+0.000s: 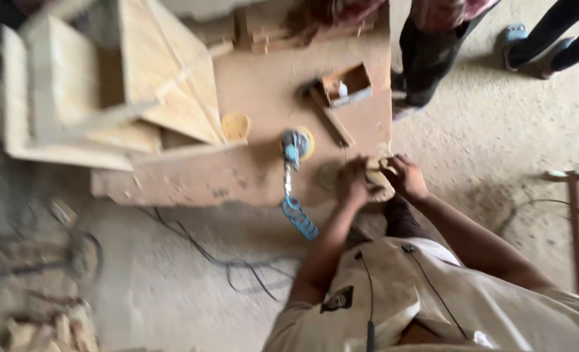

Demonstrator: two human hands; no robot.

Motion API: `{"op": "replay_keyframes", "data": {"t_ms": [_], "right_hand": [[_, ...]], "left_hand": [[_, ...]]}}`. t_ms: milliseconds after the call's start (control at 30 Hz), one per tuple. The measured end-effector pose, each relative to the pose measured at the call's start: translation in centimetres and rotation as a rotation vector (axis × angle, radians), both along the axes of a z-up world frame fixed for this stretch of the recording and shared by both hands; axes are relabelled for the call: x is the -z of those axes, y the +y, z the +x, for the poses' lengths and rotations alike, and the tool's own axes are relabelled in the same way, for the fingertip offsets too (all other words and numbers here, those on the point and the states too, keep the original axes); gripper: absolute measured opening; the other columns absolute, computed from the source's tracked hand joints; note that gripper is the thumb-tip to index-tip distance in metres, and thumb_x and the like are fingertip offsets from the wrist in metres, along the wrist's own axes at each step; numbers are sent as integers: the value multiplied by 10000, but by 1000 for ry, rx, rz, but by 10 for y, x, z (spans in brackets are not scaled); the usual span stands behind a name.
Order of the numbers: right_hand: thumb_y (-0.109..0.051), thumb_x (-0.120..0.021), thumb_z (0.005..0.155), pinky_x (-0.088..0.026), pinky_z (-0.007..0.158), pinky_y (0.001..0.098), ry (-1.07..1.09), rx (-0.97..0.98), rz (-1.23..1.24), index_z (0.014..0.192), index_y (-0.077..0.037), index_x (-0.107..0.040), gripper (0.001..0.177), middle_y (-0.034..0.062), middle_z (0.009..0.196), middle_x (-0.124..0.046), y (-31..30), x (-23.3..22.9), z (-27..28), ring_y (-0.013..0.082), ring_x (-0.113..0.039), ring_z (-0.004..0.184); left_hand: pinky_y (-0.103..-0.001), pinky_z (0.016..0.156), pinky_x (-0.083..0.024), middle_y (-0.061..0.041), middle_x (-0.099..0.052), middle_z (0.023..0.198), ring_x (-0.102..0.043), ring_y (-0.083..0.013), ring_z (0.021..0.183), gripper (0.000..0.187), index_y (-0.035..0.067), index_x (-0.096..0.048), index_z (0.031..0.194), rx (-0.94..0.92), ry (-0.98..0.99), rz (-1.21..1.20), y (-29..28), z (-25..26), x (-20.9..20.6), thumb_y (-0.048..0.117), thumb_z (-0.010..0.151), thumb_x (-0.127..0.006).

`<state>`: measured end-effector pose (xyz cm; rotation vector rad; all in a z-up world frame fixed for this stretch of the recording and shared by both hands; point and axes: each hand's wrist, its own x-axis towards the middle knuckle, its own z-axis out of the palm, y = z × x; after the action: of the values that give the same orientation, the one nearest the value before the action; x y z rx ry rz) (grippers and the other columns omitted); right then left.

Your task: The person assembles a small wooden handle with a circular wooden base. They then use a handheld power sander to smooth the surface of the wooden base and the handle, holding the piece with one hand while operating the tool with the other.

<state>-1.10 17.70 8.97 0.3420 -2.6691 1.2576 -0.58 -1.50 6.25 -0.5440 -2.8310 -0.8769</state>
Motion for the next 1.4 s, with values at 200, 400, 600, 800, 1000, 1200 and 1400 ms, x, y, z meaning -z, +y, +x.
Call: {"op": "replay_keyframes", "data": {"t_ms": [200,400,600,800,1000,1200,1400], "right_hand": [[-217,-711,900,-564,761,465,13,10,-50,1062,-85,-692,210,145,1023,-685,-1,13,-5,397,-683,895],[-275,-712,870,-568,789,460,21,-65,-42,1106,-101,-671,297,128,1060,-681,-6,12,-12,372,-687,934],[-315,-702,892,-571,810,452,-47,-106,-48,1111,-119,-675,295,106,1081,-677,-5,20,-18,358,-686,950],[-297,-707,873,-560,816,453,-60,-157,-21,1099,-112,-672,294,112,1062,-665,-2,38,-13,359,-671,960],[-232,-713,785,-552,862,445,-102,-199,91,1079,-126,-677,314,87,1042,-676,5,73,-13,337,-669,1000],[-326,-712,817,-544,862,448,-103,-177,178,1074,-149,-712,313,90,1043,-695,3,74,-33,330,-669,992],[-250,-619,960,-543,739,491,-348,-212,204,1020,-119,-756,199,161,942,-730,19,103,-1,357,-690,835]], "left_hand": [[-566,1141,-431,-167,-635,1358,-601,-376,1271,973,81,-565,1428,8,148,-15,13,-8,68,722,719,-743],[-572,1058,-441,-158,-636,1339,-600,-376,1243,904,106,-583,1416,93,181,-18,-3,-10,54,674,739,-778],[-568,1022,-452,-126,-627,1323,-591,-354,1228,856,130,-584,1333,51,247,-46,6,-15,47,583,664,-868],[-551,1068,-430,-137,-594,1336,-552,-361,1269,853,125,-529,1412,64,158,-57,8,-13,34,522,736,-865],[-560,1089,-406,-123,-595,1366,-530,-393,1289,756,134,-575,1373,-21,-17,-12,13,-9,17,437,747,-872],[-573,1131,-354,-109,-495,1461,-455,-408,1340,824,188,-492,1440,-10,-21,-94,17,-64,14,418,746,-871],[-617,1190,-238,-102,-288,1625,-290,-453,1466,1023,289,-296,1555,-86,-312,-157,-10,-16,41,379,735,-902]]}}
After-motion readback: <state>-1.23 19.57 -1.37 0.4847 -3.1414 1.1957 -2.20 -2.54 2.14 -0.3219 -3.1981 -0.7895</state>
